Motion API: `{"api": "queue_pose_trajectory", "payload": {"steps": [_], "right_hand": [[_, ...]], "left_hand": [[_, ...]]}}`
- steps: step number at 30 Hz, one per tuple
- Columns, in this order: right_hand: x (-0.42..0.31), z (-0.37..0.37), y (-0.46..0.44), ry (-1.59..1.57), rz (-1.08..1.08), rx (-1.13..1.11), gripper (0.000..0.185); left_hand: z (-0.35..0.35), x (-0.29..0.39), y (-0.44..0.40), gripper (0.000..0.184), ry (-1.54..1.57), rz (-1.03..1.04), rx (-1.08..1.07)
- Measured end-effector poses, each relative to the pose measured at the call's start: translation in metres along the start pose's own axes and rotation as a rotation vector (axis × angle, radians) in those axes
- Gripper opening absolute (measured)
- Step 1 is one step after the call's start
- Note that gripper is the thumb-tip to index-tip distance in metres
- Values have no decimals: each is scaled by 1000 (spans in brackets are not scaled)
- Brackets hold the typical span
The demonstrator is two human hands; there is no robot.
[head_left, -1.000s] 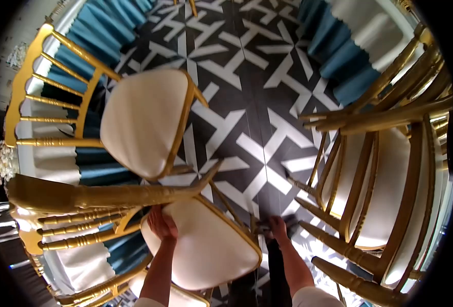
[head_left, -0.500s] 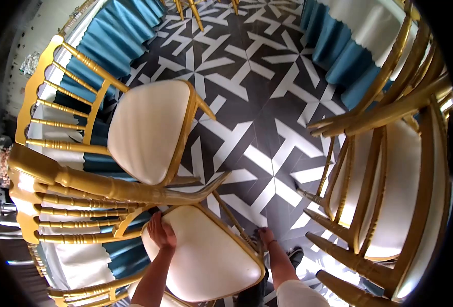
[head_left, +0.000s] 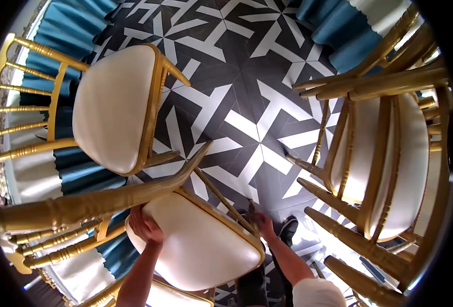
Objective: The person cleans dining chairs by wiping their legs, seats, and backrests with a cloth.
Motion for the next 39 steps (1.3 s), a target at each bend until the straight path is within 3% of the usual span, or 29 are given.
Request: {"api": "queue_pose_trajectory", "payload": {"steps": [3,5,7,8,10,13,15,16,20,24,25,27,31,33,35,37,39], "right_hand": [[49,-13,-70,217,119,164,25],[132,-23,-119,326,33,26,25],[52,-9,-119,175,400,126,23],[63,-5,-109,170,427,129,23],[74,-8,-105,-69,209,43,23],[76,-13,-61,-319,194,85,23],[-50,8,-4,-505,306,152,23],[-73,10,19,-598,380,190,22],[-158,22,106,-678,392,180,20],[-161,26,127,-625,243,188,20],[-140,21,117,-623,245,189,20],[-88,13,91,-75,52,151,22],[-34,8,-2,-414,167,183,26],[39,-5,-50,-446,175,174,25],[51,-14,-79,-480,236,162,26],[96,-21,-116,-156,252,191,31],[114,-19,-136,-177,186,221,30]], "left_hand": [[6,-7,3,56,-92,-4,0],[8,-20,12,51,-97,120,85],[2,-13,3,49,-141,123,28],[-2,-4,-1,48,-115,53,-15],[-4,3,-2,50,-51,-33,-72],[-5,8,-4,53,-30,-39,-69],[2,5,-7,55,-14,-35,-27],[-2,2,-2,57,-21,-33,-27],[-5,7,-3,59,-4,-66,-44],[-4,4,-5,59,11,-82,-36],[-3,2,-4,59,-9,-78,-42],[0,-1,-1,60,-38,-75,-61],[-4,1,-2,59,-44,-74,-61],[-1,2,-1,59,-65,-84,-77],[-3,-1,0,57,-32,-82,-92],[-5,0,-1,57,-40,-79,-104],[0,1,-3,56,-32,-82,-108]]}}
Point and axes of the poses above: each hand's wrist, its own y-axis away from the middle knuckle, its own z-axis out of the palm, x = y × z, the point moved 2 cm from there along -y, towards the middle knuckle, and after that the axes turned 10 degrees about -x, right-handed, at the moved point
